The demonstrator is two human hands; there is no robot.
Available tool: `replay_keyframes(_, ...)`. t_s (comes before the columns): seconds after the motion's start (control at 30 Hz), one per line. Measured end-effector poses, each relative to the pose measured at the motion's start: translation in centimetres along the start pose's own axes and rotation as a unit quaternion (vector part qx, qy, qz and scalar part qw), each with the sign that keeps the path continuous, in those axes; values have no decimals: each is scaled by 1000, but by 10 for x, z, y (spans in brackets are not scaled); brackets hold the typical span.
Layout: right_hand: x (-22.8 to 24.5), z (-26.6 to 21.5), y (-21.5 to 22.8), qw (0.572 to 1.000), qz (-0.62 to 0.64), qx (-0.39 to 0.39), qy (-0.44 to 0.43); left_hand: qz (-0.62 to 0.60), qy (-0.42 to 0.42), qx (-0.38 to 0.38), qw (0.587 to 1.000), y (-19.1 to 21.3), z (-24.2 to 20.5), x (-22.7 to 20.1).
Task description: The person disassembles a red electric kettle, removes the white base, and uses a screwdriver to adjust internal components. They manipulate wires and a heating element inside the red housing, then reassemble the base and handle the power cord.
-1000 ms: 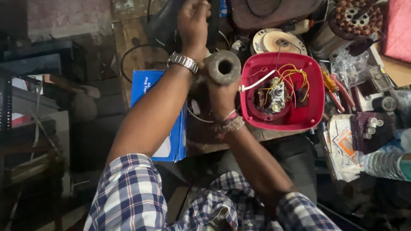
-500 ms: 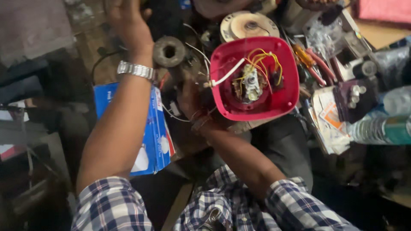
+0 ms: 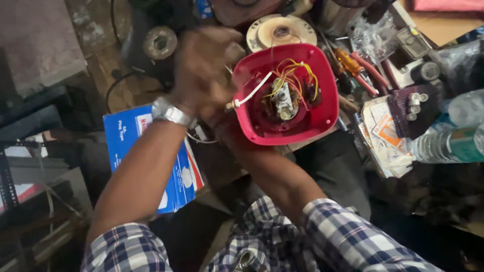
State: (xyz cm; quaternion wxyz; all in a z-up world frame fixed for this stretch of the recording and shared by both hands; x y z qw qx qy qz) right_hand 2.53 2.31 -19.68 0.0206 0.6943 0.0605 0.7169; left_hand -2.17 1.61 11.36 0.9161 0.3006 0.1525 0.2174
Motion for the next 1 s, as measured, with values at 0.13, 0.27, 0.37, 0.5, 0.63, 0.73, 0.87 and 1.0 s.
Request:
replay_keyframes(0.13,-14,-122,49,982,-146,79,92,25,-130,89,987,-12,24,-46)
replay_keyframes(0.27,44,-234,129,937,-150,272,159,-134,-152,284,937,-38,8,-81)
replay_keyframes(0.37,76,-244,206,938,-128,281,161,-75,-138,379,912,-74,-23,-113)
replay_keyframes(0.5,78,-239,274,977,-179,113,31,21,-103,369,923,-97,-43,-111)
replay_keyframes(0.63,64,-238,326,983,-165,-72,29,-18,-61,338,939,-99,-47,-101)
replay_keyframes(0.73,52,-232,343,985,-103,-137,5,-46,-2,273,961,-88,-34,-89)
replay_keyframes(0.87,51,-211,338,963,196,-168,-77,-145,186,171,956,-63,-12,-49)
replay_keyframes(1.0,63,-208,316,863,485,-61,-129,-504,368,123,771,-66,-29,-24)
Point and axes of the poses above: each hand's wrist, its own z-axis towards the middle knuckle, its own y-axis out of the back of the hand, x = y × z, the point moved 4 cm from there along z, towards the middle knuckle
